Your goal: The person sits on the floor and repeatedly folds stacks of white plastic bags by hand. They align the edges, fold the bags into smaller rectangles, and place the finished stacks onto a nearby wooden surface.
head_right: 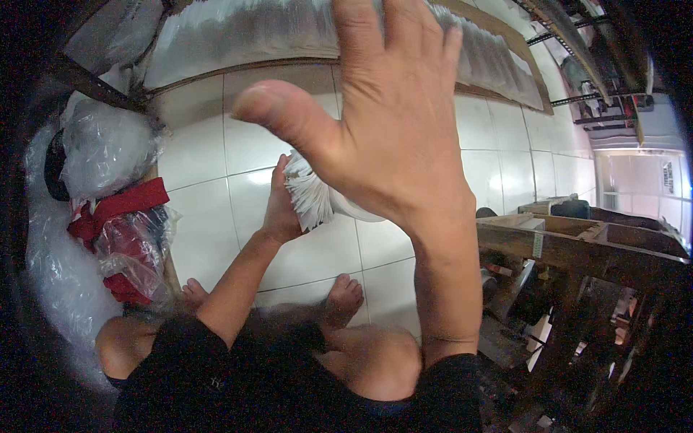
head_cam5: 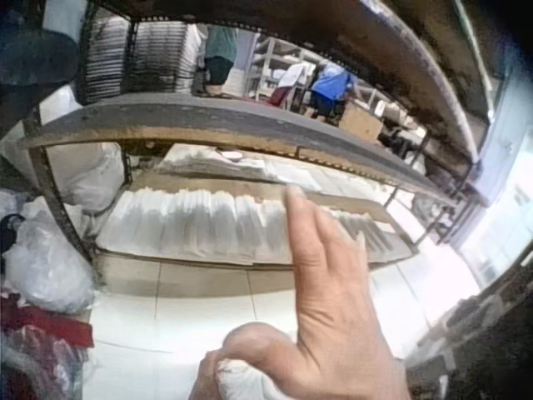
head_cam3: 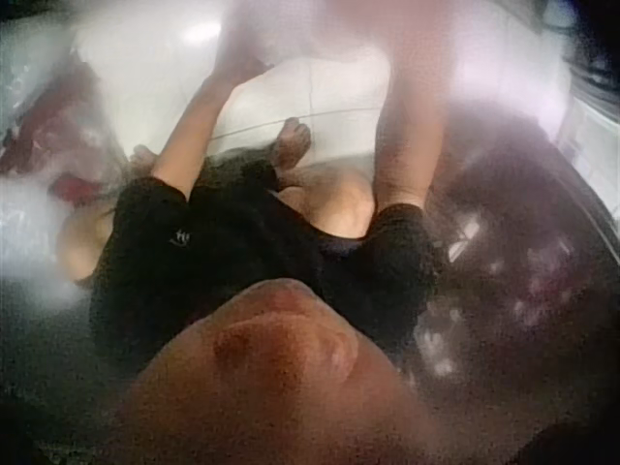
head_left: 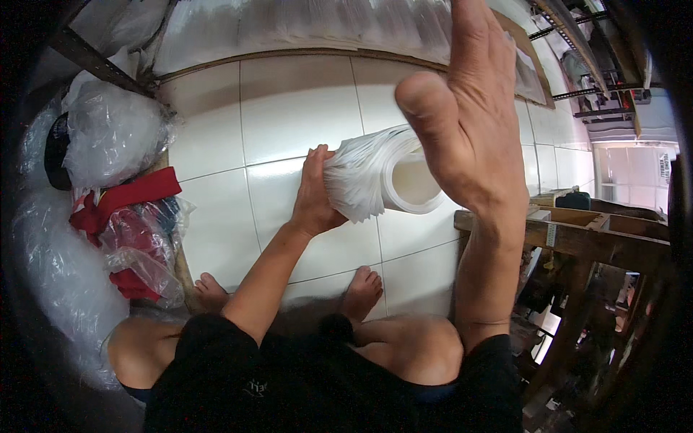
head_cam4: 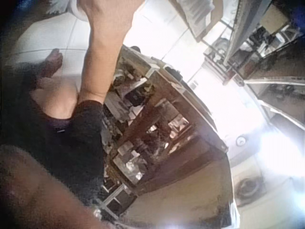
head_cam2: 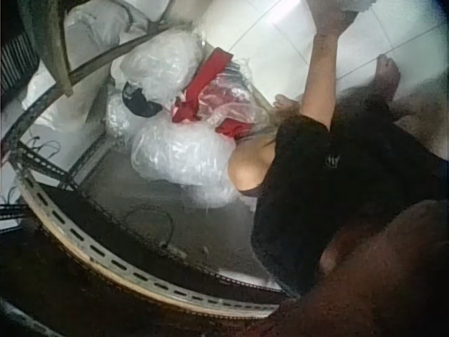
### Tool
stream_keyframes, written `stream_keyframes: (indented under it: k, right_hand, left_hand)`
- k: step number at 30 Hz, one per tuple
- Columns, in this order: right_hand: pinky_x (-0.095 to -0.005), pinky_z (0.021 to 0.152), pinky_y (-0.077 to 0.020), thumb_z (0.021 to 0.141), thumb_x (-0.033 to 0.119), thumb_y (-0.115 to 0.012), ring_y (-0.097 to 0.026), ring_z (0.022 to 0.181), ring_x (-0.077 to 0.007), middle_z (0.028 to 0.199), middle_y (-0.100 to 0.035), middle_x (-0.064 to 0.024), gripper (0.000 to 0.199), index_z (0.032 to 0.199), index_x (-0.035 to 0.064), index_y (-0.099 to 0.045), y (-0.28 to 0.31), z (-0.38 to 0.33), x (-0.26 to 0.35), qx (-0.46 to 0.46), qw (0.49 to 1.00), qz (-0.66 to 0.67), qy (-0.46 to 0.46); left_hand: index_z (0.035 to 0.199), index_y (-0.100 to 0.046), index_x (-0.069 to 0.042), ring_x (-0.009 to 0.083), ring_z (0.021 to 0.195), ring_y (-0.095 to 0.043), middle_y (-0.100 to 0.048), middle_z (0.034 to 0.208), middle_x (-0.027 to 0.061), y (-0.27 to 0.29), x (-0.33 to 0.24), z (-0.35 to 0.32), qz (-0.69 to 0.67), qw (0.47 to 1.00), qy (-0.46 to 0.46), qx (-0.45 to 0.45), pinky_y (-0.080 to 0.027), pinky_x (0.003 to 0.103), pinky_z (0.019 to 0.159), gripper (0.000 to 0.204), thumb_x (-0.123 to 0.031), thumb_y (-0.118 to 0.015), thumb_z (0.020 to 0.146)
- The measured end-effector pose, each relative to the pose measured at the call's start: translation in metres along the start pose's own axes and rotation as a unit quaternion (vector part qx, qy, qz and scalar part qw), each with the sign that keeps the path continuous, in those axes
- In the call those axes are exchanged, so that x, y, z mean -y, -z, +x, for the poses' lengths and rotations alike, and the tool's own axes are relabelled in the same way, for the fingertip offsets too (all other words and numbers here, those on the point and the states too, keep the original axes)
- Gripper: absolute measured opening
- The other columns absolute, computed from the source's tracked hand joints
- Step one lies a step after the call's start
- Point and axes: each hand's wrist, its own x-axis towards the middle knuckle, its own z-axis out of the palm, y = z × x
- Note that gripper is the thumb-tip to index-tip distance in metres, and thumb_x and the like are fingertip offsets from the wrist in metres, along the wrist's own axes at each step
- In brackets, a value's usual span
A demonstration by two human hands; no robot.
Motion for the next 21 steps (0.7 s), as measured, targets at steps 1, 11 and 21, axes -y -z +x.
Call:
stream_keyframes:
  k: [1,11,21]
  right_hand:
    - [-0.0533,0.112,-0.0244,0.090,0.060,-0.052,-0.037,0.134,-0.0408,0.146,-0.040,-0.0235,0.082,0.149,0.0053,-0.034,0.010,0.007,-0.001,-0.010,1.000,-0.010,0.000]
    - [-0.0526,0.117,-0.0174,0.092,0.054,-0.051,-0.031,0.141,-0.0375,0.151,-0.035,-0.0227,0.079,0.150,0.0052,-0.032,0.048,0.004,-0.052,-0.107,0.920,0.364,-0.100]
    - [-0.0494,0.119,-0.0190,0.093,0.060,-0.042,-0.030,0.143,-0.0357,0.153,-0.030,-0.0233,0.082,0.152,0.0064,-0.025,0.072,-0.001,-0.034,-0.129,0.840,0.504,-0.152]
  left_hand:
    - [0.145,-0.017,0.005,0.0421,0.113,-0.050,-0.047,0.125,0.0226,-0.003,0.001,0.000,-0.025,0.999,-0.001,-0.028,-0.036,0.055,0.106,0.118,-0.031,-0.091,0.061]
    - [0.146,-0.008,0.000,0.0241,0.128,-0.049,-0.053,0.134,0.0145,-0.007,0.009,-0.007,-0.036,0.999,-0.003,-0.026,-0.021,0.043,0.118,0.109,-0.022,-0.085,0.073]
    - [0.144,-0.018,0.004,0.0283,0.122,-0.055,-0.057,0.128,0.0163,-0.014,0.027,-0.011,0.005,0.999,-0.026,-0.024,-0.023,0.045,0.117,0.109,-0.025,-0.090,0.067]
